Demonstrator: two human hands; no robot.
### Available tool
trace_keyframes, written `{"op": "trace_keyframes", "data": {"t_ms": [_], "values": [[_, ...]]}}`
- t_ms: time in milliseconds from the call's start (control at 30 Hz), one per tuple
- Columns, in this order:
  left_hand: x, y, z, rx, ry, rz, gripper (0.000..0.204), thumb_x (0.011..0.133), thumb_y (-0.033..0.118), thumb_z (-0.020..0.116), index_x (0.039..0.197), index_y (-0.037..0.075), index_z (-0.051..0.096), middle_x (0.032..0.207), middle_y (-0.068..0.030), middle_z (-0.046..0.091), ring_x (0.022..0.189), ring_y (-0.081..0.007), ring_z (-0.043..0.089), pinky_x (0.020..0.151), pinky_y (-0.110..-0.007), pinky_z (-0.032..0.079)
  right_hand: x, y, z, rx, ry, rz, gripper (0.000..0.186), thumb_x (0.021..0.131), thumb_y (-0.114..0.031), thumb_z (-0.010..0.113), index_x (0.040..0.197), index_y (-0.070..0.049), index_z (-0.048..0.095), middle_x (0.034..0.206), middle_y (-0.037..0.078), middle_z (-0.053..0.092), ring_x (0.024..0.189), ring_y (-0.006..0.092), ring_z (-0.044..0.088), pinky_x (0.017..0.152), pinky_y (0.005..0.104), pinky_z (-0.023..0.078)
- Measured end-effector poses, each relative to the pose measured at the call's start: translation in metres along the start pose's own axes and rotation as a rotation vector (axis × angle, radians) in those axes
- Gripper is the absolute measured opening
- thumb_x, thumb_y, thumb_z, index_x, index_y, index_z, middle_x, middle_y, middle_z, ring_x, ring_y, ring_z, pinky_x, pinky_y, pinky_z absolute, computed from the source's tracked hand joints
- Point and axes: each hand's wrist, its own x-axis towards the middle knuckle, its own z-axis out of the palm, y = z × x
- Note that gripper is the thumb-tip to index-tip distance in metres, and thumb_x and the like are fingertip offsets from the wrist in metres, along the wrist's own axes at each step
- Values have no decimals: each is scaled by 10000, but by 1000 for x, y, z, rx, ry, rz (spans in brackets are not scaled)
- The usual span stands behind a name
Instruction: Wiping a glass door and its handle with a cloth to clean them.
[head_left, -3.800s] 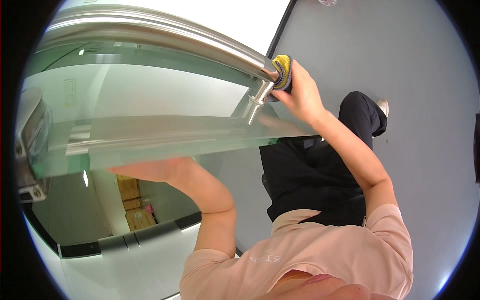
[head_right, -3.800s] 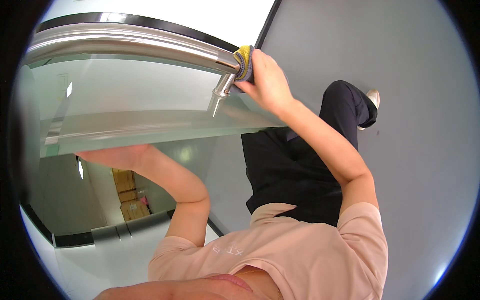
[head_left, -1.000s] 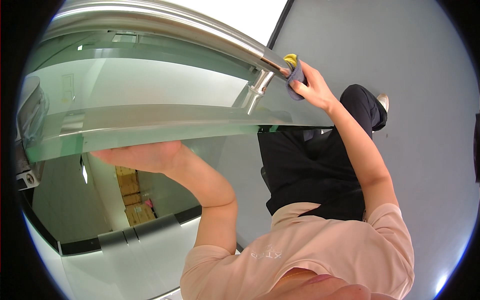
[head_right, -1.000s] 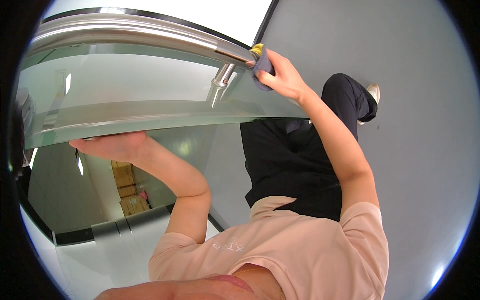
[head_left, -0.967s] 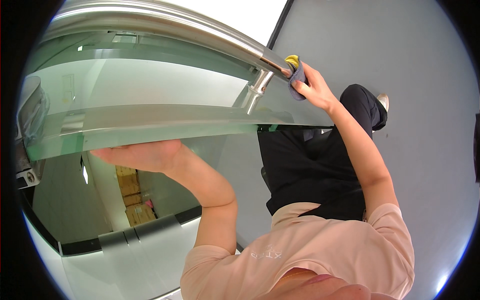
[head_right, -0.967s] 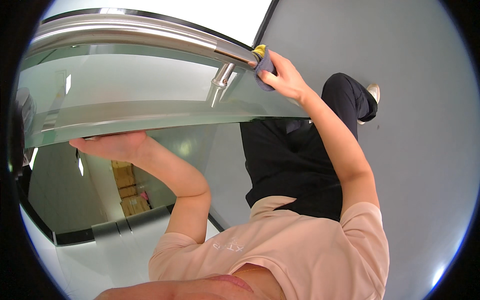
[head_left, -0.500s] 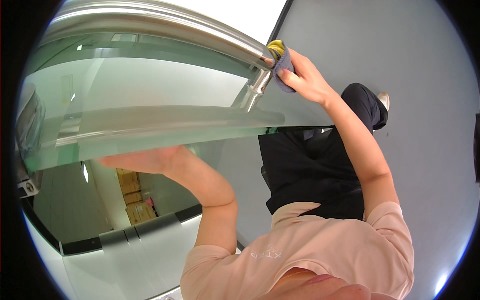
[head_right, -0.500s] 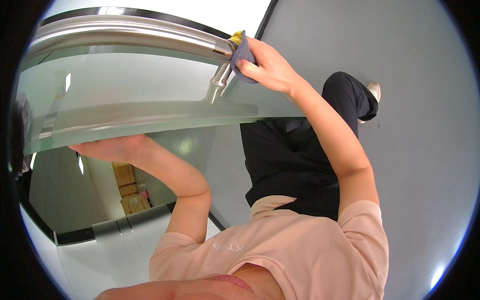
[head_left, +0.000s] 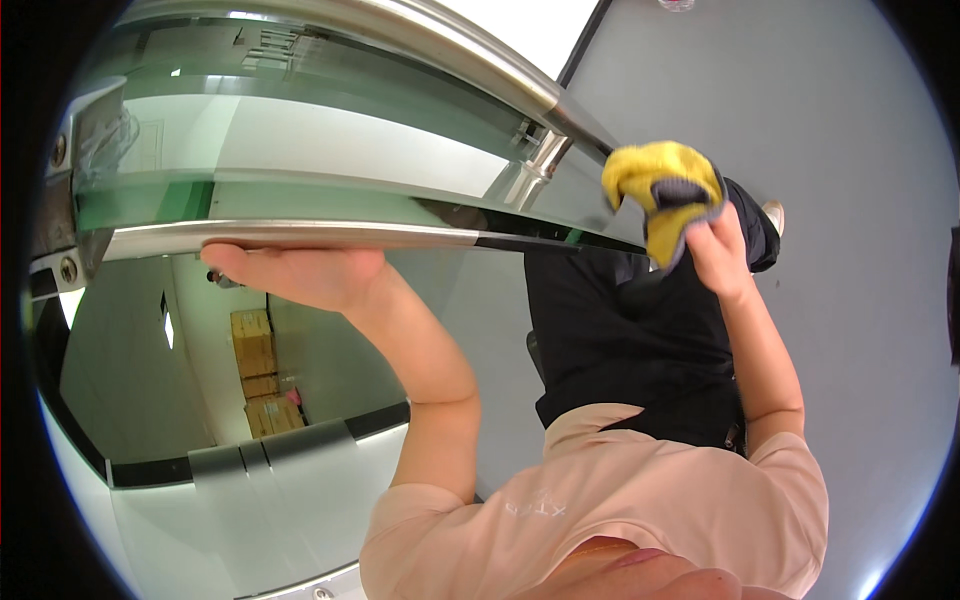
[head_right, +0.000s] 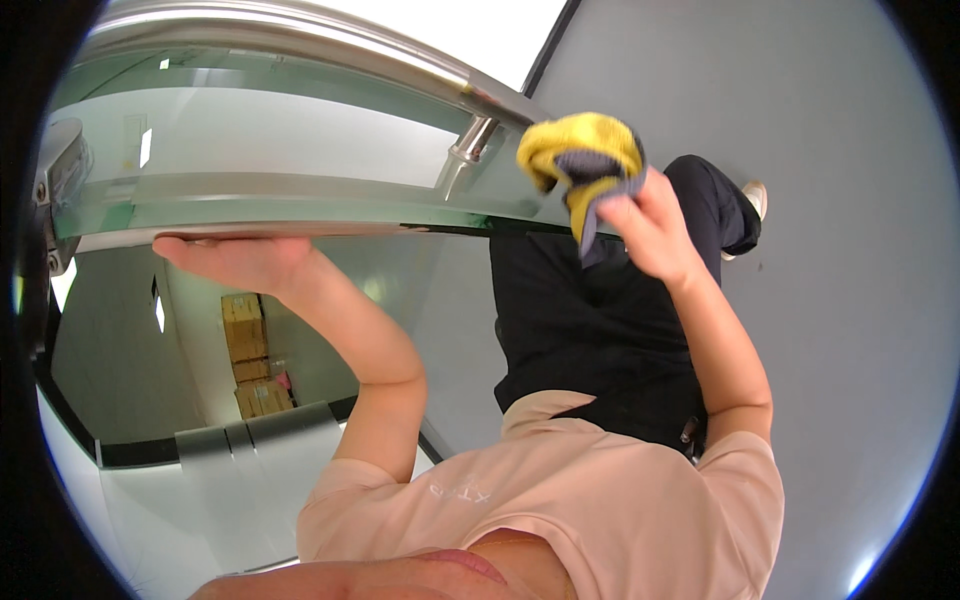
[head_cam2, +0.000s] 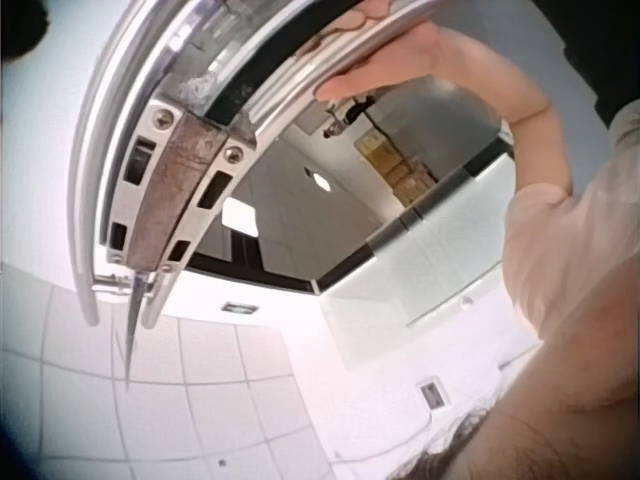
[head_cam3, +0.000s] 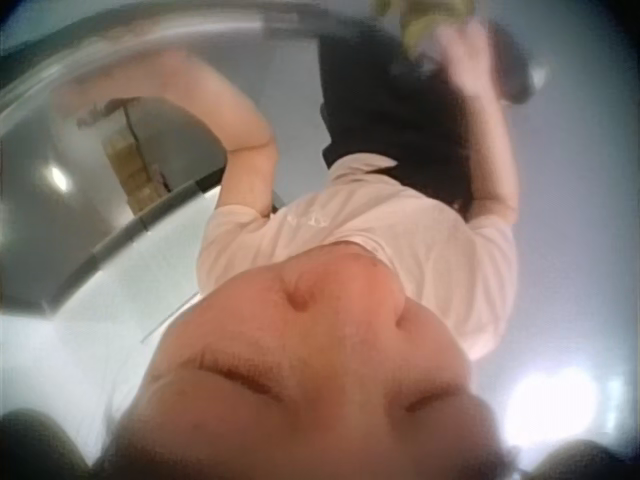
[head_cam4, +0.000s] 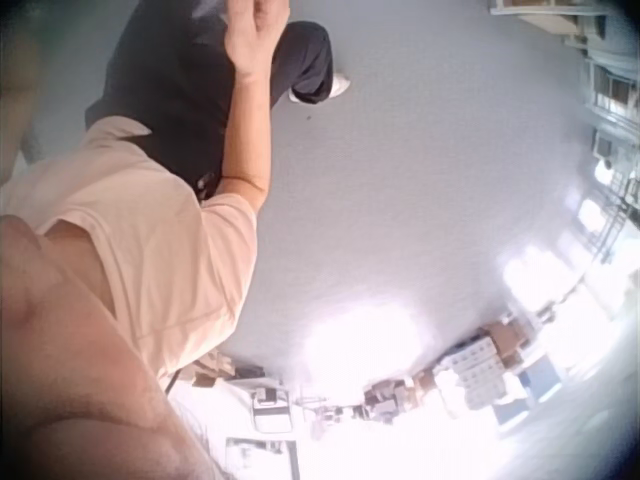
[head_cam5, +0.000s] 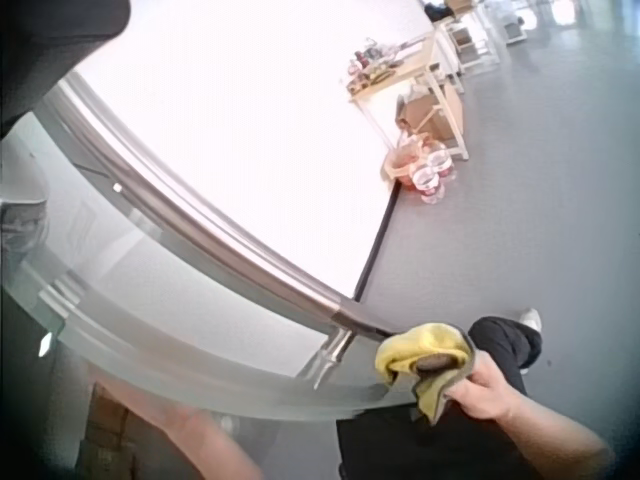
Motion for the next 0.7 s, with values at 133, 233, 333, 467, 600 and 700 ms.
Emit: {"op": "trace_keyframes", "data": {"t_ms": [133,233,333,467,600,700], "values": [[1,2,-1,34,25,13,683,869,589,386,1343,102,312,1316,-57,363,1106,-157,446,870,-303,448,-2,-6,46,-570,-12,-183,333,788,-130,645,1088,-6,572,1153,155,543,1095,350,494,936,393,380],[3,4,11,87,179,-35,606,850,646,331,1161,134,420,813,-16,491,523,-86,476,333,-212,387,20,-8,65,-575,60,-313,321,760,-80,655,1064,-6,584,1157,181,522,1092,377,478,936,390,379],[0,6,6,131,169,-61,596,845,656,324,1129,143,430,734,-22,480,514,-97,472,363,-216,411,42,-33,84,-500,48,-380,325,741,-55,664,1054,-7,590,1124,168,531,1055,346,498,916,358,390],[-1,9,6,116,183,-78,595,844,654,321,1132,145,430,725,-29,483,516,-102,475,356,-215,404,64,-58,97,-180,-38,-331,337,716,-42,691,1036,1,595,1096,121,540,1029,248,515,881,315,405],[-1,11,10,109,190,-98,584,850,649,307,1108,141,435,713,-34,483,510,-106,476,356,-223,407,52,-36,79,-61,-18,-176,415,692,-40,741,1074,-9,579,1051,57,575,974,155,540,874,291,417],[0,11,9,104,184,-115,587,850,649,294,1094,135,437,706,-35,483,506,-107,472,357,-227,409,28,-7,54,-30,15,-17,440,683,-34,751,1085,-13,574,1031,41,582,960,144,548,884,281,412]]}}
